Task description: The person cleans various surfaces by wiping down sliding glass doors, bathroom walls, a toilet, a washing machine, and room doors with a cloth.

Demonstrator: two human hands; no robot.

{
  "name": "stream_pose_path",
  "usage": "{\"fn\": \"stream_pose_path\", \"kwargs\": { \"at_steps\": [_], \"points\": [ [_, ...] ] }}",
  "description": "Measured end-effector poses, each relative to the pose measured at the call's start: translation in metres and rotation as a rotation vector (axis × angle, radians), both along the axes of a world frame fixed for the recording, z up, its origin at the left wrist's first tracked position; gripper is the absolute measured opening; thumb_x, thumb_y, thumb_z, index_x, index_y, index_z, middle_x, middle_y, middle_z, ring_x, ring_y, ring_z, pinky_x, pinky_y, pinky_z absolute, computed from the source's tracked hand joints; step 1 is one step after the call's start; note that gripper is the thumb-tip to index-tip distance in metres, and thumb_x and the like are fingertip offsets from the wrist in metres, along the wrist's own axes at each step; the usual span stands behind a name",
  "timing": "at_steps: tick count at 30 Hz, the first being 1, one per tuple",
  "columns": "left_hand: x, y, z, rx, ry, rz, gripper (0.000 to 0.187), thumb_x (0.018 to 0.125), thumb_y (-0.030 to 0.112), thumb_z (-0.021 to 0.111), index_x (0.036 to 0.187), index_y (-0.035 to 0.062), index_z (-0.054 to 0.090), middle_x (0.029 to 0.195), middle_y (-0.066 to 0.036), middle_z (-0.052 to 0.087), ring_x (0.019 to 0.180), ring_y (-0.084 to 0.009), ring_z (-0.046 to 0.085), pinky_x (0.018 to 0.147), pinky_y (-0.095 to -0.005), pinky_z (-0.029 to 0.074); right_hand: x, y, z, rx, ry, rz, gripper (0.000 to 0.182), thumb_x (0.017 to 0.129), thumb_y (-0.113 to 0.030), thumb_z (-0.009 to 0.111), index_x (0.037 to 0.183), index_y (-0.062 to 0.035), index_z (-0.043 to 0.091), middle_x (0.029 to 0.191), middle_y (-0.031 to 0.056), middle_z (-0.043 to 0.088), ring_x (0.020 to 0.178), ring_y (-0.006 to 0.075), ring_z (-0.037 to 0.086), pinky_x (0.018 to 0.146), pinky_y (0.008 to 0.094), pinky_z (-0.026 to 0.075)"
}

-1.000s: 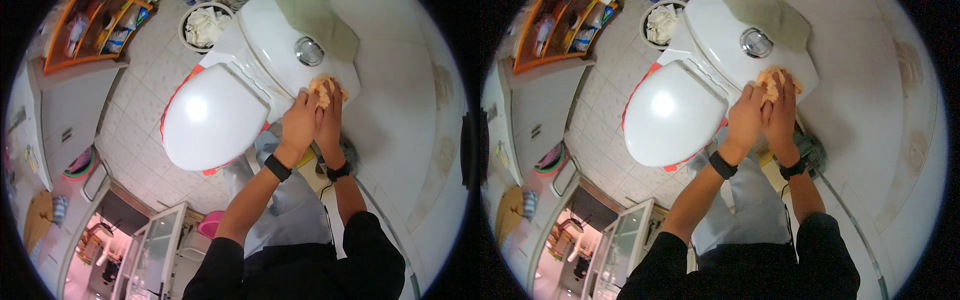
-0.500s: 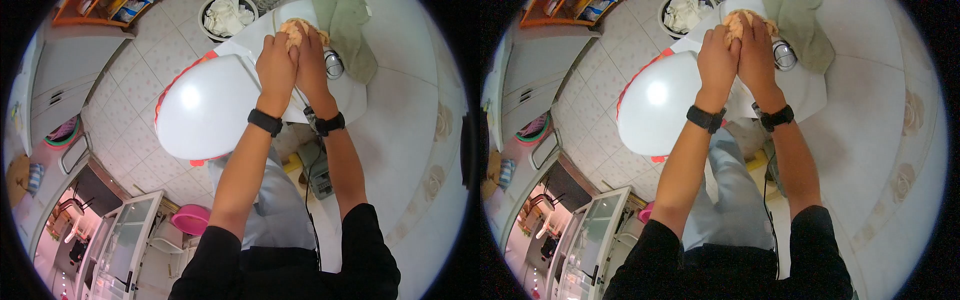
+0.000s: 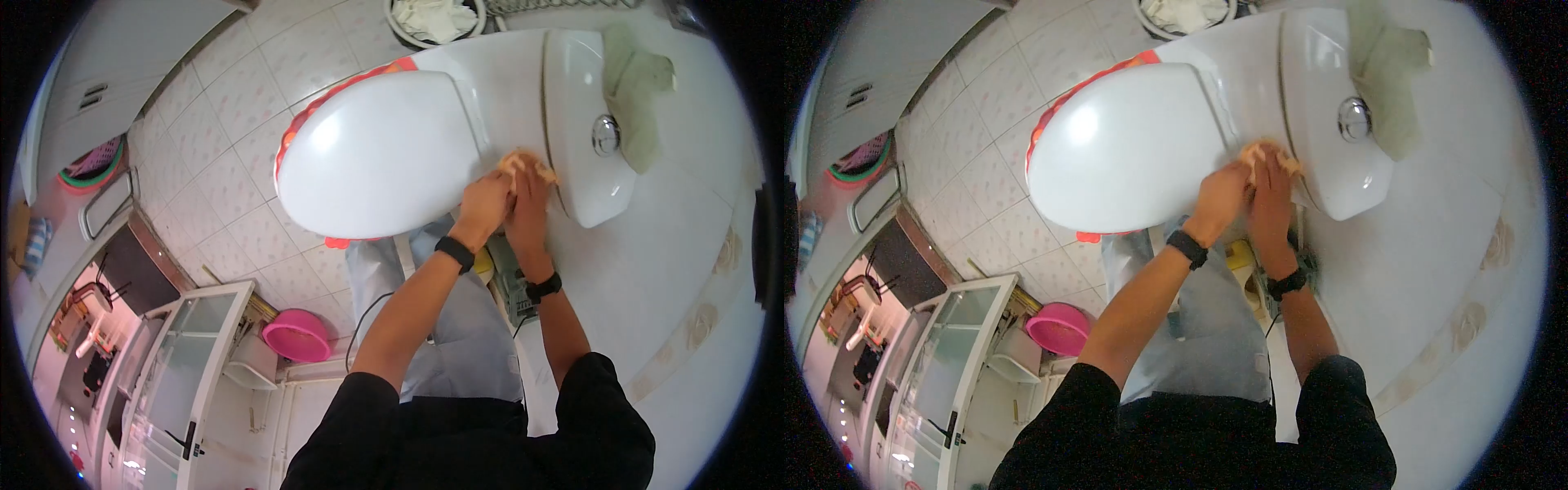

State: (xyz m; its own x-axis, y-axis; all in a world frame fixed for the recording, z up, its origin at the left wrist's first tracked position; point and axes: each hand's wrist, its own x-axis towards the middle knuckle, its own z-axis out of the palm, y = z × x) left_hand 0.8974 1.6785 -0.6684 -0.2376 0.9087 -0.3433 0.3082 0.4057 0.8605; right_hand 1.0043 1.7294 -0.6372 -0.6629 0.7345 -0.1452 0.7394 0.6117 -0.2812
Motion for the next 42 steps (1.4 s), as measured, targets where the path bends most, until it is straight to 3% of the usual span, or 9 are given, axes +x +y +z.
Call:
{"fn": "stream_pose_path", "kwargs": {
  "at_steps": [3, 8, 10, 14, 17, 20, 28, 36, 42],
  "points": [
    [-0.004, -0.07, -0.027, -0.069, -0.049, 0.051, 0.021, 0.085, 0.02, 0.062, 0.093, 0.0007, 0.059, 0.095, -0.018, 0.062, 0.087, -0.039, 0.061, 0.075, -0.0471, 0.05, 0.001, -0.038, -0.04, -0.382, 0.125, 0.064, 0.054, 0.08, 0.003, 0.058, 0.133, -0.004, 0.049, 0.14, 0.0166, 0.045, 0.132, 0.0382, 0.039, 0.108, 0.0464, 0.036],
    [-0.06, -0.182, -0.043, -0.144, 0.157, 0.407, 0.026, 0.084, 0.019, 0.064, 0.102, 0.0007, 0.06, 0.094, -0.017, 0.061, 0.085, -0.0366, 0.06, 0.073, -0.0451, 0.049, -0.098, -0.118, -0.054, -0.603, 0.203, 0.194, 0.055, 0.077, 0.007, 0.057, 0.131, -0.0039, 0.051, 0.141, 0.0155, 0.044, 0.134, 0.0363, 0.039, 0.11, 0.0447, 0.036],
    [-0.093, -0.222, -0.05, -0.246, 0.155, 0.544, 0.021, 0.079, 0.015, 0.068, 0.094, 0.0031, 0.06, 0.097, -0.015, 0.058, 0.091, -0.0341, 0.058, 0.075, -0.0431, 0.049, -0.133, -0.161, -0.084, -0.585, 0.241, 0.282, 0.057, 0.076, 0.005, 0.06, 0.131, -0.0044, 0.051, 0.141, 0.015, 0.044, 0.135, 0.0346, 0.039, 0.11, 0.0445, 0.035],
    [-0.144, -0.285, -0.059, -0.192, 0.457, 0.752, 0.049, 0.082, 0.009, 0.067, 0.126, -0.0013, 0.048, 0.115, -0.016, 0.057, 0.114, -0.0323, 0.051, 0.096, -0.0394, 0.043, -0.2, -0.222, -0.097, -0.539, 0.322, 0.428, 0.058, 0.074, 0.003, 0.064, 0.131, -0.0048, 0.051, 0.141, 0.0135, 0.044, 0.135, 0.0312, 0.038, 0.111, 0.0426, 0.034],
    [-0.172, -0.323, -0.083, -0.257, 0.254, 0.86, 0.061, 0.083, 0.007, 0.068, 0.135, -0.0031, 0.038, 0.126, -0.017, 0.053, 0.119, -0.0278, 0.05, 0.099, -0.0371, 0.044, -0.229, -0.238, -0.096, -0.538, 0.312, 0.508, 0.06, 0.073, 0.0, 0.065, 0.131, -0.0052, 0.051, 0.142, 0.0126, 0.044, 0.136, 0.0302, 0.038, 0.11, 0.0412, 0.035],
    [-0.199, -0.311, -0.064, -0.214, -0.541, 0.978, 0.065, 0.083, 0.006, 0.068, 0.139, -0.0042, 0.035, 0.133, -0.015, 0.048, 0.12, -0.0238, 0.049, 0.099, -0.0337, 0.045, -0.236, -0.234, -0.099, -0.533, 0.298, 0.57, 0.058, 0.075, -0.005, 0.067, 0.13, -0.0053, 0.051, 0.142, 0.013, 0.044, 0.135, 0.0298, 0.038, 0.109, 0.0404, 0.035],
    [-0.185, -0.321, -0.094, -0.21, -0.39, 1.0, 0.094, 0.078, 0.001, 0.071, 0.149, -0.0046, 0.011, 0.142, -0.02, 0.037, 0.126, -0.0268, 0.046, 0.098, -0.0346, 0.047, -0.218, -0.206, -0.09, -0.546, 0.324, 0.608, 0.055, 0.078, -0.002, 0.063, 0.131, -0.0051, 0.051, 0.141, 0.016, 0.045, 0.135, 0.0315, 0.039, 0.109, 0.0411, 0.035],
    [-0.184, -0.319, -0.055, -0.158, -0.509, 1.154, 0.09, 0.082, -0.002, 0.068, 0.152, 0.0025, 0.012, 0.134, -0.017, 0.045, 0.116, -0.024, 0.051, 0.096, -0.0342, 0.046, -0.208, -0.212, -0.071, -0.603, 0.398, 0.504, 0.062, 0.073, -0.002, 0.068, 0.132, -0.0058, 0.05, 0.139, 0.0158, 0.045, 0.134, 0.0321, 0.039, 0.109, 0.0411, 0.036],
    [-0.175, -0.31, 0.046, -0.163, -0.439, 1.168, 0.053, 0.092, 0.008, 0.062, 0.14, -0.0022, 0.042, 0.118, -0.009, 0.055, 0.107, -0.0164, 0.055, 0.091, -0.0301, 0.047, -0.186, -0.176, 0.012, -0.654, 0.479, 0.506, 0.063, 0.074, -0.008, 0.07, 0.135, -0.0077, 0.049, 0.14, 0.0146, 0.044, 0.135, 0.0312, 0.038, 0.11, 0.0418, 0.035]
  ]
}}
